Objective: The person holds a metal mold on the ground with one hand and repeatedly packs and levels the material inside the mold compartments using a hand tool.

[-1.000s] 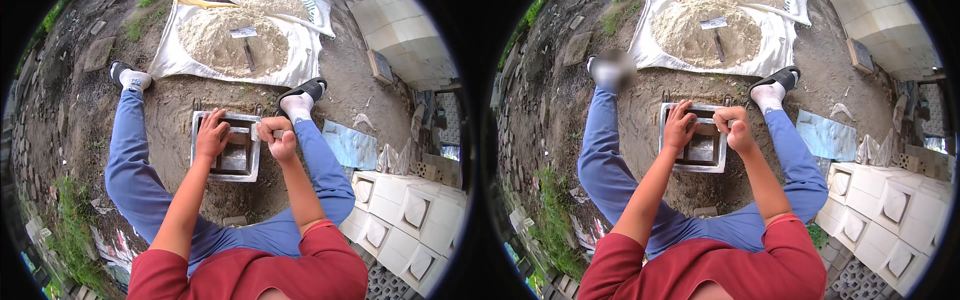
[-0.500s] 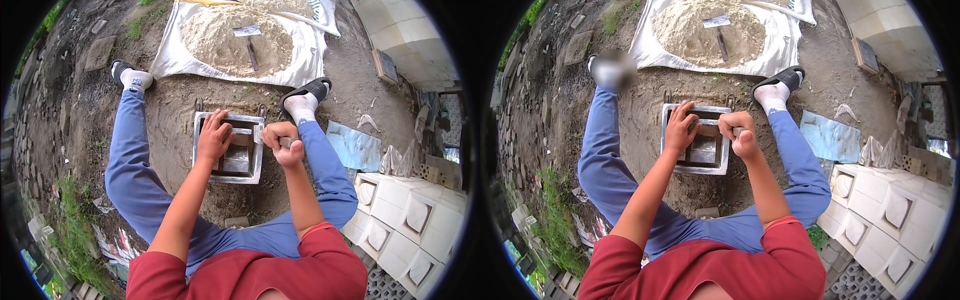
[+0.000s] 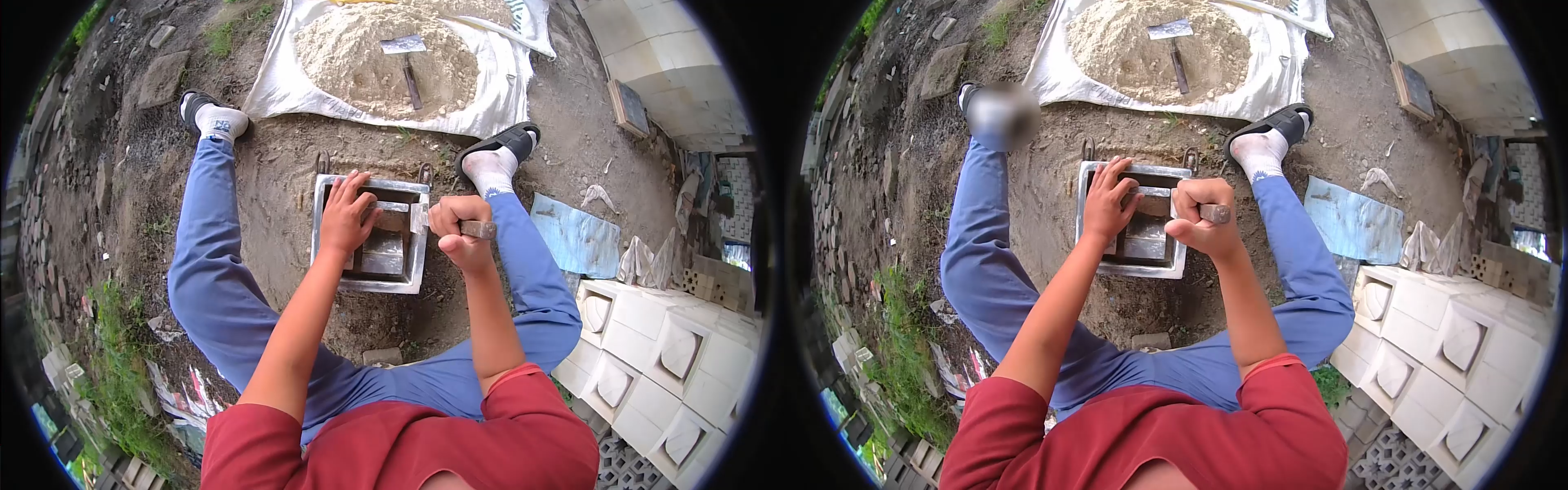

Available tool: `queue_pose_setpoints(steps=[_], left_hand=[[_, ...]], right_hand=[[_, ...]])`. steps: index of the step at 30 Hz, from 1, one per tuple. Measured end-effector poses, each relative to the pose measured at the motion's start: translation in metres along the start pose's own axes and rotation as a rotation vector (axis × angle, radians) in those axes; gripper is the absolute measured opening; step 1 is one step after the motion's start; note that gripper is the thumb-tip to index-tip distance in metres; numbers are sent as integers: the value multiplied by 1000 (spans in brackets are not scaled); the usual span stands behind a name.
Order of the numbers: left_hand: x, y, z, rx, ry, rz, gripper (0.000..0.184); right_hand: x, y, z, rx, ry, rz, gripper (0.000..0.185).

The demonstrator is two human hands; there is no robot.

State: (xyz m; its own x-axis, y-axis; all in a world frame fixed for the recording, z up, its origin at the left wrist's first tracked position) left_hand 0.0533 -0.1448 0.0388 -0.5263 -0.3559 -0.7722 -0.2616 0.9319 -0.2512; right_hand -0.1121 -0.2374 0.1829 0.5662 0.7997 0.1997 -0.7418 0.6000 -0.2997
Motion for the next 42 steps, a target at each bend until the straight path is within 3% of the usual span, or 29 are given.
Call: queue_pose_setpoints(steps=[2,3,5,8,14,17,20,21,29,31,35,38,40,42], left_hand=[[0,0,2,4,7,-4,19],[-1,1,2,0,3,-4,19],[-1,0,0,18,11,-21,19],[-2,0,-1,16,-6,-20,19],[-2,1,1,14,-7,-15,20],[0,1,2,16,-7,-25,20],[2,1,3,14,-5,-25,20],[1,2,2,15,-2,-21,20],[0,2,1,27,4,-52,20],[0,3,3,31,9,-44,20],[0,4,3,40,11,-59,20],[0,3,4,42,10,-62,21],[0,6,2,33,17,-57,20],[-2,3,5,13,37,-51,20]], right_hand=[[8,1,3,162,404,-120,56],[1,14,-26,182,327,-163,42],[-14,42,-87,198,271,-218,44],[-21,41,-98,210,157,-267,47],[-5,28,-33,216,22,-290,54],[8,10,16,215,201,-168,52],[17,14,-8,172,455,-141,48],[26,12,-5,50,495,-122,44],[32,-5,-2,90,487,-108,43],[23,0,-4,195,261,-176,44],[34,0,18,233,273,-201,42],[32,17,-18,183,434,-194,41],[16,53,-80,73,547,-170,39],[20,49,-85,171,504,-222,41]])
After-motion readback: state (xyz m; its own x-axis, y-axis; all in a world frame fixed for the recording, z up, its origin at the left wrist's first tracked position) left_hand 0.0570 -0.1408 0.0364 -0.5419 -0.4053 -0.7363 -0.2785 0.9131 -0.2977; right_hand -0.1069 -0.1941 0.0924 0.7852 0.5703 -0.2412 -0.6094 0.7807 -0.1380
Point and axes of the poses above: each hand's wrist, its own y-axis away from the middle knuckle, its own x-axis out of the palm, z = x × y, the point moved 5 cm from there along -y, towards the middle knuckle
